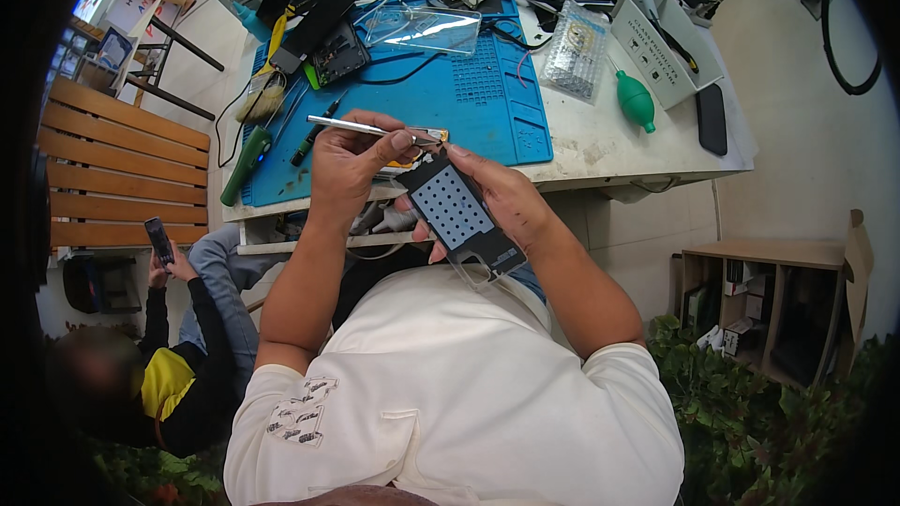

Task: The person uses a screwdriver and a pry tool to disassemble the internal components of a mobile phone on a blue mat. They handle a battery and a screen assembly, then power on a phone to test the display and interface.

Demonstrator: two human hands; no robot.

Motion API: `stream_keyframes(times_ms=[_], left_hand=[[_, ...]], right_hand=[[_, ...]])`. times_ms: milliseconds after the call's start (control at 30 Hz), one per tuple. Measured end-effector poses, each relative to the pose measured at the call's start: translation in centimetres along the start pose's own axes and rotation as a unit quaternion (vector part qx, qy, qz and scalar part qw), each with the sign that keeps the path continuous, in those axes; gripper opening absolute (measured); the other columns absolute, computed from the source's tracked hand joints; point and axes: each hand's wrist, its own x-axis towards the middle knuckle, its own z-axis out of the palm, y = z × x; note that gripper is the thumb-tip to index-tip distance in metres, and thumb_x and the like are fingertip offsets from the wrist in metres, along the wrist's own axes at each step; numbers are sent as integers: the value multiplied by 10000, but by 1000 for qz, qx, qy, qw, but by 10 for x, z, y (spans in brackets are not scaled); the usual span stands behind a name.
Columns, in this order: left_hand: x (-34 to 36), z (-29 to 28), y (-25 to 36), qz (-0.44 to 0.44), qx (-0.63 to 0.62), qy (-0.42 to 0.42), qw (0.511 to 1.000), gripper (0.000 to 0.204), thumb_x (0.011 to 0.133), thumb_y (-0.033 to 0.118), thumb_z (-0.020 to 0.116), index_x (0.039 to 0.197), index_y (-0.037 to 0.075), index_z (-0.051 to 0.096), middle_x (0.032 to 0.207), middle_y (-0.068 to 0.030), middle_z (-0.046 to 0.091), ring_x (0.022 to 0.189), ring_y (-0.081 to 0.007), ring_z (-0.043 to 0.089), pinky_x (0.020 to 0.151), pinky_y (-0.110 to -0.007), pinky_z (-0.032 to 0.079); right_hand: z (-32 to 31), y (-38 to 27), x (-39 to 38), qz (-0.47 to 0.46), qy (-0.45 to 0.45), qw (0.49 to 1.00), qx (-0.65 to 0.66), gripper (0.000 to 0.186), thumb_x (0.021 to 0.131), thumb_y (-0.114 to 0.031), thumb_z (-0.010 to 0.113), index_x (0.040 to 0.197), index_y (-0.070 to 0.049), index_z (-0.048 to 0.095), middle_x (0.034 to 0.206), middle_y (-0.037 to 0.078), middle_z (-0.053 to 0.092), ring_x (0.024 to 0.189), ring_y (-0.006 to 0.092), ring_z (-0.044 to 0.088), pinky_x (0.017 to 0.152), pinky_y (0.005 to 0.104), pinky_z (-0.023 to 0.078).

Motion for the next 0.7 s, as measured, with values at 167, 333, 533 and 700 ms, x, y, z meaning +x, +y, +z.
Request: stream_keyframes(times_ms=[167,333,533,700], left_hand=[[-1,2,0,-11,11,10,1000,237,983,105,902,1120,-35,769,1012,-156,840,875,-164,807,774,-282,667],[0,-1,-1,-5,-8,-17,1000,240,977,99,905,1134,-32,780,1016,-155,841,877,-168,806,806,-296,670],[2,-5,9,-27,13,-25,999,209,992,114,888,1104,-24,778,1017,-152,839,907,-204,826,846,-328,686],[1,-22,1,-8,21,0,1000,234,1015,162,874,1112,-24,770,958,-132,819,871,-210,825,806,-334,683]], right_hand=[[1,-1,-1,0,3,1000,-2,623,1228,-485,340,1618,-19,479,1326,337,711,1032,443,815,765,531,731],[-4,1,-2,-4,-5,1000,5,613,1227,-450,325,1609,0,493,1331,341,710,1031,444,810,773,544,726],[-5,-4,-3,-3,-29,999,31,612,1216,-386,283,1623,27,478,1341,358,701,1042,449,798,797,557,714],[-6,-2,-2,-11,-24,999,38,628,1219,-404,307,1631,43,466,1338,353,699,1045,433,799,803,540,716]])
